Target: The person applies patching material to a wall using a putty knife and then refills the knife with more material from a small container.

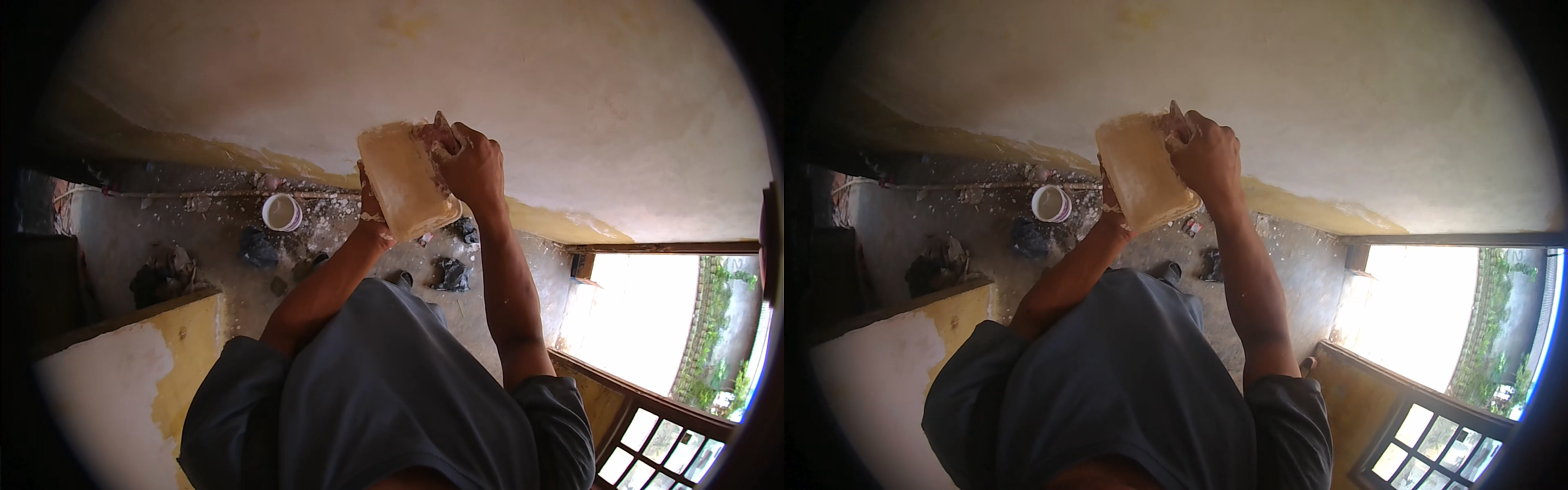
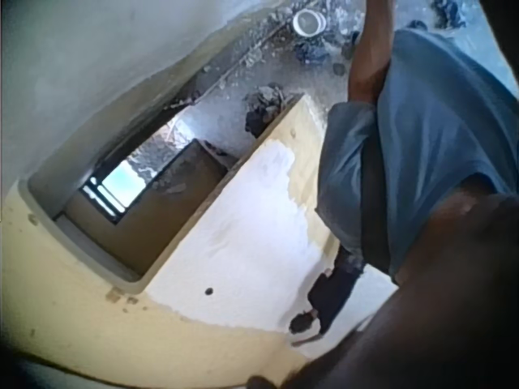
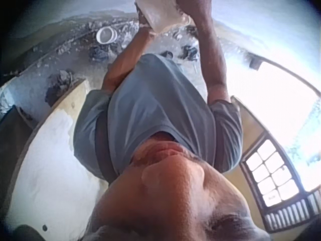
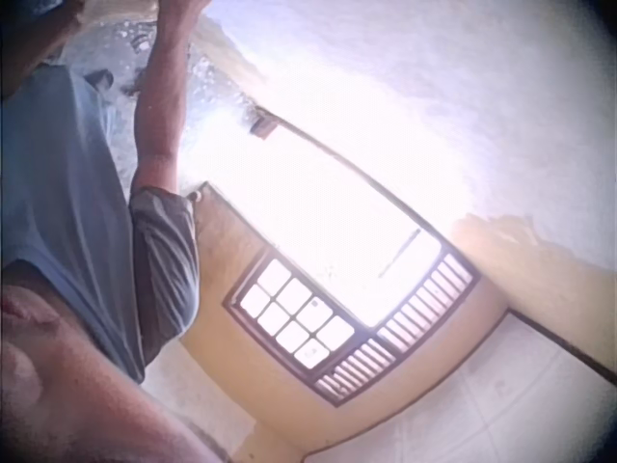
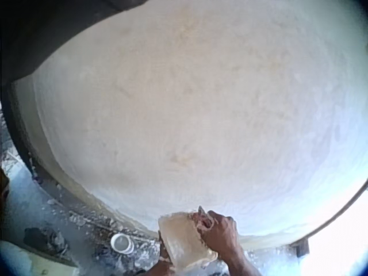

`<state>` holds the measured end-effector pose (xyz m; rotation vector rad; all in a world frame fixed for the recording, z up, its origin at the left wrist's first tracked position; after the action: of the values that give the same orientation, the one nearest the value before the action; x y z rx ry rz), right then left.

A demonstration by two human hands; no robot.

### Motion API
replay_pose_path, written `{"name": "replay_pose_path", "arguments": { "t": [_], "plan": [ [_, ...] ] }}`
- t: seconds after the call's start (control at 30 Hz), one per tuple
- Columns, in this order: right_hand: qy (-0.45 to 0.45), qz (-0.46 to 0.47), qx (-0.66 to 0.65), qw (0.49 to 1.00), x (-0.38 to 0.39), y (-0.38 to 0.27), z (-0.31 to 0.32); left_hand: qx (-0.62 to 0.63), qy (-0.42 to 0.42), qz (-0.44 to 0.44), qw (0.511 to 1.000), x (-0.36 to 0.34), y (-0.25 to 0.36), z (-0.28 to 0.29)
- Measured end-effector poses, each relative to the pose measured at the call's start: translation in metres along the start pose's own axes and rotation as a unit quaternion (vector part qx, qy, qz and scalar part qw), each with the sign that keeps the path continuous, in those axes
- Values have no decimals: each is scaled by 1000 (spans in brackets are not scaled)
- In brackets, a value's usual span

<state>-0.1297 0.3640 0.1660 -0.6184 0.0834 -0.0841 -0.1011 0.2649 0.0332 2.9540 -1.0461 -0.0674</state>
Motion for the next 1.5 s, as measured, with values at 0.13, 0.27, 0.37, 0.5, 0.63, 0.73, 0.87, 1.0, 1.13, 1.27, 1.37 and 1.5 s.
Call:
{"name": "replay_pose_path", "arguments": {
  "t": [0.13,0.27,0.37,0.5,0.63,0.73,0.87,1.0,1.13,1.27,1.37,1.5],
  "plan": [
    [-14,9,7,1000,3,-10,-8,-41,19,21,999,-2,1,-3],
    [-28,35,-6,999,7,-20,-18,5,11,-5,1000,1,2,-8],
    [-19,54,-15,998,3,-18,-19,-14,-22,-26,999,0,8,-15],
    [-21,60,9,998,5,-16,-24,-11,-2,-33,999,-2,10,-13],
    [-26,67,2,997,9,-21,-30,-22,23,-30,999,-2,7,-5],
    [-36,67,-46,996,9,-21,-32,-10,26,-35,999,-2,8,-9],
    [-52,55,-41,996,15,-23,-34,-27,56,-34,997,0,9,-12],
    [-59,40,-43,997,23,-23,-35,-41,72,-57,995,-1,12,-7],
    [-56,59,-61,995,21,-33,-29,-9,19,-63,998,-5,13,15],
    [-40,60,-42,996,27,-31,-27,-22,32,-67,997,-6,13,6],
    [-20,63,-38,997,22,-26,-21,-22,9,-61,998,-11,10,-2],
    [-46,44,-81,995,22,-24,-20,-12,6,-55,998,-7,8,-6]
  ]
}}
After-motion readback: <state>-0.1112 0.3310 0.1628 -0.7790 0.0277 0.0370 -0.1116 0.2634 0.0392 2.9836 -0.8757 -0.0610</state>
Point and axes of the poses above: each hand's wrist, its own x-axis away from the middle knuckle, its own z-axis out of the back of the hand, y = z × x, the point moved 7 cm from there along -x, towards the middle knuckle, and after that the axes turned 6 degrees about -y, right-handed, at the moved point
